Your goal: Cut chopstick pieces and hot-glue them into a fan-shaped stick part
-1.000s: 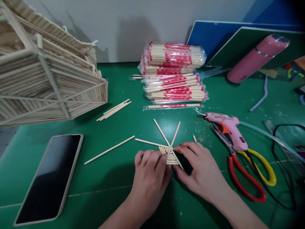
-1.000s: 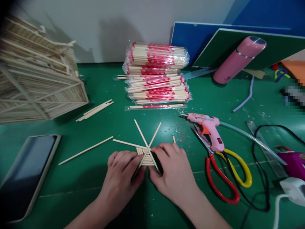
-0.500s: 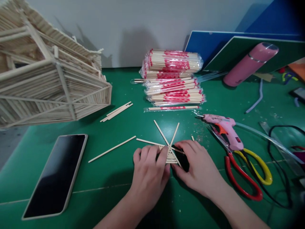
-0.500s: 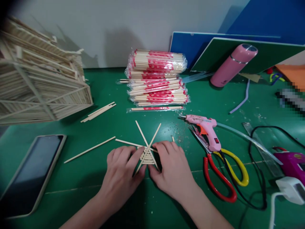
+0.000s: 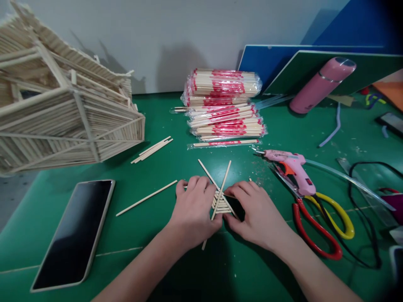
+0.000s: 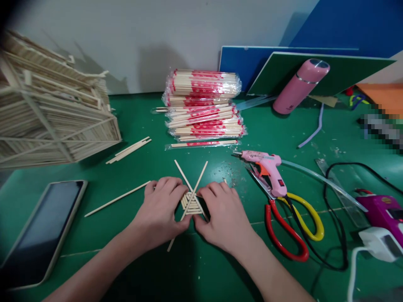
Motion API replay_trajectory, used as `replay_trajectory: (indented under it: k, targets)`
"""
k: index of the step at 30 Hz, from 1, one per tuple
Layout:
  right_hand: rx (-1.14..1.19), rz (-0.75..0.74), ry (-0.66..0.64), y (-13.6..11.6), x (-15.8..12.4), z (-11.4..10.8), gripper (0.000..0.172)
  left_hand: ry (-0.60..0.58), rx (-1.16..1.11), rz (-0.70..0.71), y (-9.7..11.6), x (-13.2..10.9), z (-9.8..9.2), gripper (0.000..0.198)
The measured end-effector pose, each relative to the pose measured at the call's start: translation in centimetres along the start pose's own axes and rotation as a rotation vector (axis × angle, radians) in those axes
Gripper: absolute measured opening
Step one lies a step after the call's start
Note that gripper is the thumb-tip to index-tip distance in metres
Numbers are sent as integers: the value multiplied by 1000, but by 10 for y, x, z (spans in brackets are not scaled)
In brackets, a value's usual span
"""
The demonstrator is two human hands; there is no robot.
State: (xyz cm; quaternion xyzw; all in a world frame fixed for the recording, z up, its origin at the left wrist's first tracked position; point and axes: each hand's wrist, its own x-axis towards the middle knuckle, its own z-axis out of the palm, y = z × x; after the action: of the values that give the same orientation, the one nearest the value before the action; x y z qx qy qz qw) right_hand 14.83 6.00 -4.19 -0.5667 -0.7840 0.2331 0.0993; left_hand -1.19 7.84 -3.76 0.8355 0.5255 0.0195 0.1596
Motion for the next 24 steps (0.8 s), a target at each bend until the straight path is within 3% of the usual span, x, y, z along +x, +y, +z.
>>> replay_trajectory:
  k: [24]
  targets:
    - [-37, -27, -1, 2, 4, 1, 27, -50, -16, 55, -6, 3, -2, 25]
